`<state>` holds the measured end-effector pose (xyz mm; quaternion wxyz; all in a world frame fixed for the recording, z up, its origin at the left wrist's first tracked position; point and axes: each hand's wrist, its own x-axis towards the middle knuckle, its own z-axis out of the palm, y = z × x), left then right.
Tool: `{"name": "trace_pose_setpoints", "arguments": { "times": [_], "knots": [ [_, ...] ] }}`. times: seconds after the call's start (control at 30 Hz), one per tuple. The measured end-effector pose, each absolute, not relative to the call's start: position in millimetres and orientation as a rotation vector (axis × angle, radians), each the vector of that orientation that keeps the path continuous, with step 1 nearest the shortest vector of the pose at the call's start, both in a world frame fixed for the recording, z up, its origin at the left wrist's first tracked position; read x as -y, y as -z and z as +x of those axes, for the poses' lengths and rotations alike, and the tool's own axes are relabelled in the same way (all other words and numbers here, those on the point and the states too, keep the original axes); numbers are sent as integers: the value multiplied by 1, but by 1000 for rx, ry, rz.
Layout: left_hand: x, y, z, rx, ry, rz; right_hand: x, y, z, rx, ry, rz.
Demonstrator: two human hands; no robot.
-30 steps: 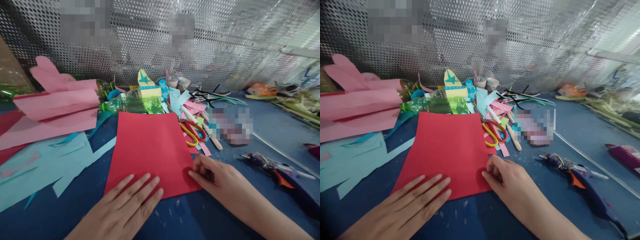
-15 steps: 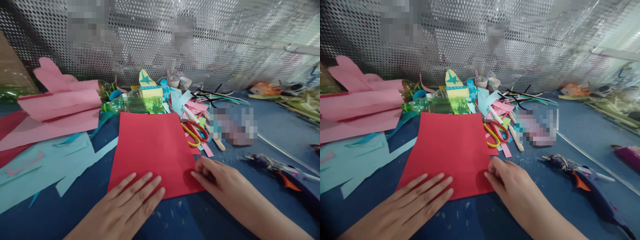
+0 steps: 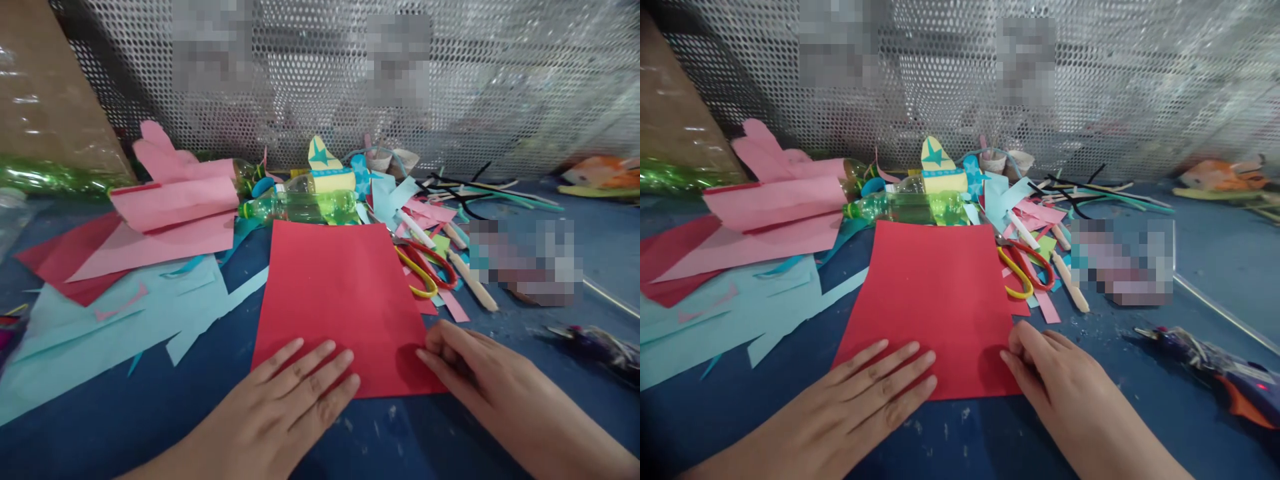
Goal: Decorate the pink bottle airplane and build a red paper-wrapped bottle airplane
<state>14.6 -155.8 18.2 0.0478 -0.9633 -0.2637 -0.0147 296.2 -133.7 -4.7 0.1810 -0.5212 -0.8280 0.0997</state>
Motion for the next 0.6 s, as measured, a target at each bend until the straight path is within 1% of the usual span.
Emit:
{"name": "trace_pose_setpoints", "arguments": {
  "times": [0.17,0.4,0.6],
  "knots": [
    [161,-3,15,912,225,-2933,136,1,296,2339,-362,-1550],
    [157,9,14,886,292,-2919,136,0,296,2292,-510,-1686],
    [161,14,15,911,329,-2868,135,-7,297,2254,-665,-1709]
  ]
}}
